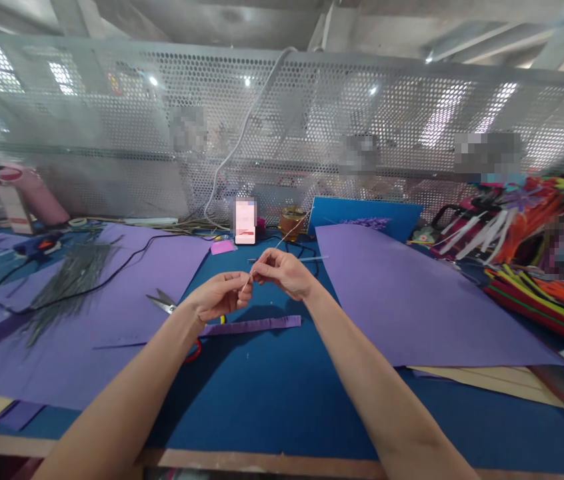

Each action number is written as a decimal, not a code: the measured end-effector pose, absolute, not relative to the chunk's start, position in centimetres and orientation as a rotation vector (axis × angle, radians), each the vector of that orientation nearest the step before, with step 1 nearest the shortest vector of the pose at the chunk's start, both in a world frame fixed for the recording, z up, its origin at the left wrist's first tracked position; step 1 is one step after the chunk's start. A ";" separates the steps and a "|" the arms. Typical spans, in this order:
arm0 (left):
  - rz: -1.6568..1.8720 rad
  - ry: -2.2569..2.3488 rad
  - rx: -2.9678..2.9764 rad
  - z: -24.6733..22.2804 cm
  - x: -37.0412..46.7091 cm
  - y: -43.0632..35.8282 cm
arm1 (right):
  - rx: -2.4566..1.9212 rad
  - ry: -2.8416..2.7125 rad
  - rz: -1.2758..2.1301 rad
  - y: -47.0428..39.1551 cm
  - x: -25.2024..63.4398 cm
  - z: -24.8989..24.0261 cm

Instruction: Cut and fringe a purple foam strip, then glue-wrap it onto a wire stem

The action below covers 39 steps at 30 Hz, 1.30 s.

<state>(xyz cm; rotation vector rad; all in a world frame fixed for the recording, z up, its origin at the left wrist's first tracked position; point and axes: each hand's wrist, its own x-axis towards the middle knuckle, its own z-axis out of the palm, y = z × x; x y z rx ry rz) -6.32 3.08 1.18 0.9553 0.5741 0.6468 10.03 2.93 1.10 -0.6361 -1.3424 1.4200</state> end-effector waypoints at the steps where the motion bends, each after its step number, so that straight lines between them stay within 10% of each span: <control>1: 0.644 0.562 0.955 1.1 -6.4 3.2 | -0.652 -1.366 1.382 2.9 10.0 1.2; 25: 0.601 0.559 0.992 1.0 -7.0 3.5 | -0.665 -1.413 1.297 2.8 10.2 1.8; 39: 0.757 1.385 2.208 0.6 -5.5 3.2 | -1.213 -1.145 1.327 4.1 8.4 -1.2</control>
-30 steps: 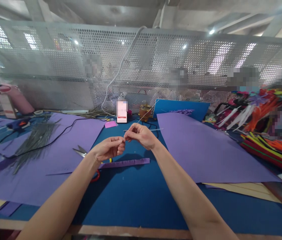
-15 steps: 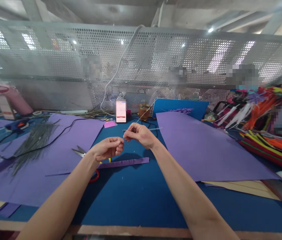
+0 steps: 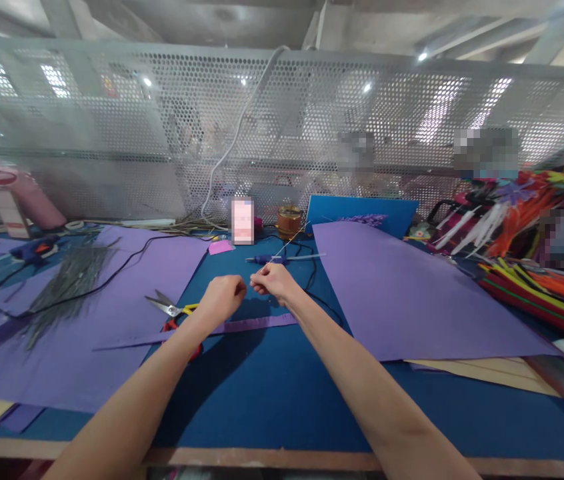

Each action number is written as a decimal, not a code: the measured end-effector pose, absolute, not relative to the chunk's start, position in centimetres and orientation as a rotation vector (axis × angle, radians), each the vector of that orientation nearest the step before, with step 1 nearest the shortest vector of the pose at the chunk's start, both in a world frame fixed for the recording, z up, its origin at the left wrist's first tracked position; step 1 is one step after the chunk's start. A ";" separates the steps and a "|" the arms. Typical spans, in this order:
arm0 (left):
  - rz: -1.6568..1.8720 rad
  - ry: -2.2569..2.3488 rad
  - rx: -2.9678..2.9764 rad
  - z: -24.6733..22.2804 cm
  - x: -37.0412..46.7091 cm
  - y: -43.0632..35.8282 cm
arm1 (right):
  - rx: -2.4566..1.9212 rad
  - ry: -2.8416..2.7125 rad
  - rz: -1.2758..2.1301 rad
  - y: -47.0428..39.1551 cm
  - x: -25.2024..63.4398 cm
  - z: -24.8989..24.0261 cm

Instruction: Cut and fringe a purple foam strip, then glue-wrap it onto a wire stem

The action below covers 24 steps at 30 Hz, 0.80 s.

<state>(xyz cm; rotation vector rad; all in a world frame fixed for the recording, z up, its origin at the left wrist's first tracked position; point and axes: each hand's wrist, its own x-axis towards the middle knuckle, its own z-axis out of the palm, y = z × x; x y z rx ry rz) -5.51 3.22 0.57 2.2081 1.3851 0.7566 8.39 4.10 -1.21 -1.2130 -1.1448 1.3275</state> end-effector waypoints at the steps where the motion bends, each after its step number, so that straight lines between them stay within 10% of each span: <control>1: 0.749 1.332 2.079 0.6 -5.6 3.3 | -1.201 -1.142 1.347 4.1 8.5 -1.1; 9: 0.611 0.581 0.873 1.7 -6.3 3.0 | -0.485 -1.286 1.561 3.1 9.9 0.7; 24: 0.623 0.504 0.909 1.4 -5.9 2.5 | -0.681 -1.443 1.330 2.2 10.2 2.3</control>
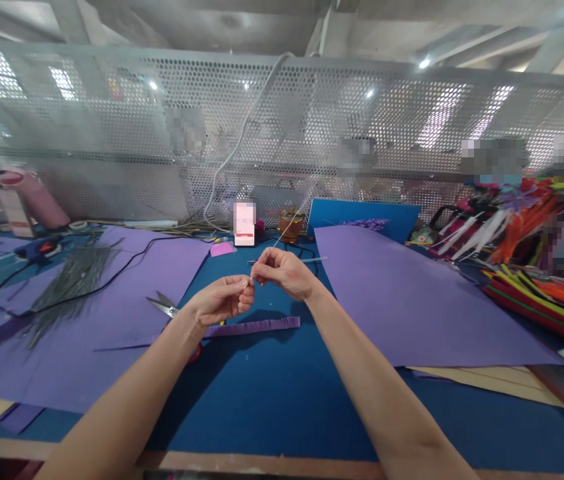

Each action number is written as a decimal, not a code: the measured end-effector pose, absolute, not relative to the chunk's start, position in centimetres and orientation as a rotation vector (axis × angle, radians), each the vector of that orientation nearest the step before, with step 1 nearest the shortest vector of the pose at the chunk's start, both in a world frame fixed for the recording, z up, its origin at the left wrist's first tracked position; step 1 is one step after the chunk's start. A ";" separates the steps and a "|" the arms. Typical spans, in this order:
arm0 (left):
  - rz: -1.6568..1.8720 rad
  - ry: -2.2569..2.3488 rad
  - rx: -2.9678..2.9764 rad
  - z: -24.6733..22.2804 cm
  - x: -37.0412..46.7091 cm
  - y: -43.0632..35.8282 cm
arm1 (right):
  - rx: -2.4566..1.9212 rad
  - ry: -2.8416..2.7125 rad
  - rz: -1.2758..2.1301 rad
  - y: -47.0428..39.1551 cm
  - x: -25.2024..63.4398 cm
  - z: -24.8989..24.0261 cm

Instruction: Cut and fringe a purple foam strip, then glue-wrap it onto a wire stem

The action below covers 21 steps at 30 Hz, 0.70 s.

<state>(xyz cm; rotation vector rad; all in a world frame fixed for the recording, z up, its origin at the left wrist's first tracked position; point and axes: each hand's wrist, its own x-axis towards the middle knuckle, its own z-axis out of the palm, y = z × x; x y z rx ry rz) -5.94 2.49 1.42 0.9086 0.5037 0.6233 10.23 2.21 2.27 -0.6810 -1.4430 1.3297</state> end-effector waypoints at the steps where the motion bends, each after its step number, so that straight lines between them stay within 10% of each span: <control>1: 0.641 0.533 0.942 1.5 -5.9 2.5 | -0.704 -1.447 1.313 2.2 10.2 2.3; 21: 0.877 1.315 2.613 -0.5 -5.0 2.7 | -1.236 -1.080 1.281 3.8 8.4 -0.3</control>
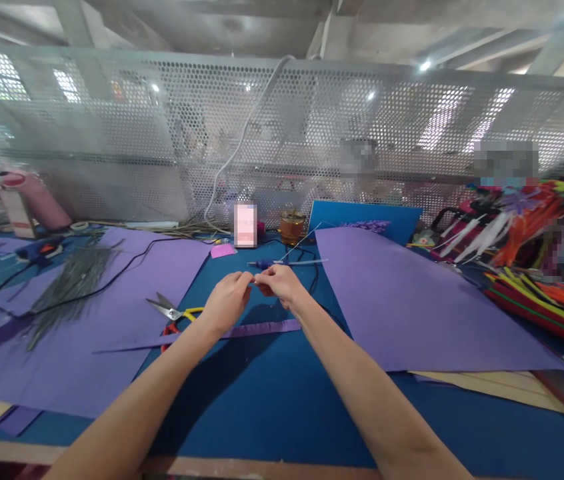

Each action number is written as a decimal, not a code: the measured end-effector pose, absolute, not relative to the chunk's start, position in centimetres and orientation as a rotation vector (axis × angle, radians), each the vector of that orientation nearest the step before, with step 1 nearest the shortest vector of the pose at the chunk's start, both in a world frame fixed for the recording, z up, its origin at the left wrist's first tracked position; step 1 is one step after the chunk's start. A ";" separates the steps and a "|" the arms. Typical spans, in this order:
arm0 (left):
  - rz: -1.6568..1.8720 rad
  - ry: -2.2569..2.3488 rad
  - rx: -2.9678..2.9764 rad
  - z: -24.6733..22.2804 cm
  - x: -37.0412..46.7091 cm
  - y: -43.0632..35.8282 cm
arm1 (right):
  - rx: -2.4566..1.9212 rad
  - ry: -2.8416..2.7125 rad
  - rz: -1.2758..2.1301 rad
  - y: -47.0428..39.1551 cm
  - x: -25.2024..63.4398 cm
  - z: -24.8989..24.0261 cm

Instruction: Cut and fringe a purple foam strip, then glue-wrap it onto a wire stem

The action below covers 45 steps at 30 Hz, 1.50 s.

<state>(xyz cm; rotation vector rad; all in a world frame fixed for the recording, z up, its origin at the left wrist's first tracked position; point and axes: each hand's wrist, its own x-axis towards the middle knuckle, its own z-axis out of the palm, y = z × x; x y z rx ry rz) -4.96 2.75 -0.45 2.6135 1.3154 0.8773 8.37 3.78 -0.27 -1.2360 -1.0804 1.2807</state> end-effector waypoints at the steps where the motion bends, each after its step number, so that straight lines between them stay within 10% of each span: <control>1: 0.908 1.292 2.591 -0.5 -4.9 2.8 | -1.234 -1.065 1.298 3.8 8.4 -0.3; 11: 1.065 0.903 1.229 0.0 -5.6 3.8 | -1.073 -0.975 1.251 3.6 8.9 0.8; 22: 1.200 1.122 1.717 -0.4 -5.3 3.4 | -1.116 -1.000 1.183 3.5 8.7 0.7; 30: 0.692 0.715 0.809 1.3 -5.6 3.0 | -0.723 -1.388 1.216 2.7 10.0 2.0; 45: 1.172 1.237 2.329 0.1 -4.6 2.2 | -1.129 -1.057 1.168 3.2 8.3 1.0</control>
